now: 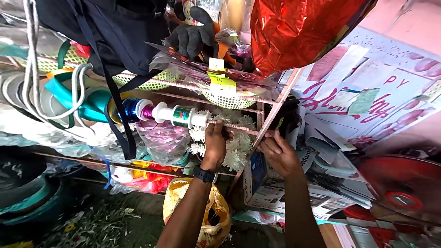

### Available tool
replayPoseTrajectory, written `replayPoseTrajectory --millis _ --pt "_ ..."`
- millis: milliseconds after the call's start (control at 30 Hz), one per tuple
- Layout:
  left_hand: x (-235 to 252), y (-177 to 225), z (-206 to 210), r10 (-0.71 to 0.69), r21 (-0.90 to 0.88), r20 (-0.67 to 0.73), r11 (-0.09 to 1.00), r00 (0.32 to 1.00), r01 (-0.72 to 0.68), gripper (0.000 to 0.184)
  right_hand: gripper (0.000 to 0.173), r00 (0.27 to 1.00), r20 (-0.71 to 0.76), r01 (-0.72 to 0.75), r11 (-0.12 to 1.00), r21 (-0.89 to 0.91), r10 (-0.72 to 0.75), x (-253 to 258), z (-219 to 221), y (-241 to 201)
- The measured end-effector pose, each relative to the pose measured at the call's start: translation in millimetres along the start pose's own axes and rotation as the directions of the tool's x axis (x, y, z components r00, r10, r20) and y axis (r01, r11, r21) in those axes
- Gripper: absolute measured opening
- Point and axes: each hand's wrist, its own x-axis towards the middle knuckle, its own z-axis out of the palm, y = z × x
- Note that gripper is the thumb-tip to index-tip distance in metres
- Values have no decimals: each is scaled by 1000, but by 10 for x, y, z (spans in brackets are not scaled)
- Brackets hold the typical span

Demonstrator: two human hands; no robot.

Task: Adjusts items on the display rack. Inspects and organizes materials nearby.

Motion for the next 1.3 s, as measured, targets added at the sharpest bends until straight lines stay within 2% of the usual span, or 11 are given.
replayPoseTrajectory --millis 133,267,333,400,533,600,700,867,1067,1167,1300 --pt "-2 -5 19 0 8 12 1000 1000 0 32 36 994 -111 -35 937 -348 -4 -293 -3 -49" --pt "-18 -8 25 5 5 12 1000 1000 -5 30 38 933 -272 -86 590 -803 -234 -315 55 -268" --pt "-31 -16 12 13 5 10 1000 1000 -13 30 42 877 -284 -4 586 -810 -388 -189 98 -352" --pt "-45 -12 -5 17 6 4 1000 1000 -18 31 47 877 -270 49 632 -774 -399 30 220 -395" --pt "-82 9 -18 0 7 -8 1000 1000 0 33 56 973 -219 -102 736 -669 -65 517 534 -266" --pt "-96 -17 -15 -2 9 4 1000 1000 2 34 47 978 -209 -98 838 -537 -19 641 597 -153" --pt "-99 -2 -42 -10 13 24 1000 1000 9 34 28 966 -227 36 933 -359 -125 609 536 -4" --pt "-101 58 -11 -50 -4 6 999 999 50 30 28 934 -291 77 913 -402 -207 414 313 90" --pt "-176 79 -9 -47 -32 3 998 999 47 30 26 963 -204 18 800 -600 -175 260 263 119" --pt "-235 107 -29 -50 -50 10 997 999 51 28 29 957 -189 3 661 -750 -219 267 262 112" --pt "-322 92 -82 -67 -65 17 996 998 68 28 55 922 -80 26 265 -964 -380 18 344 -121"
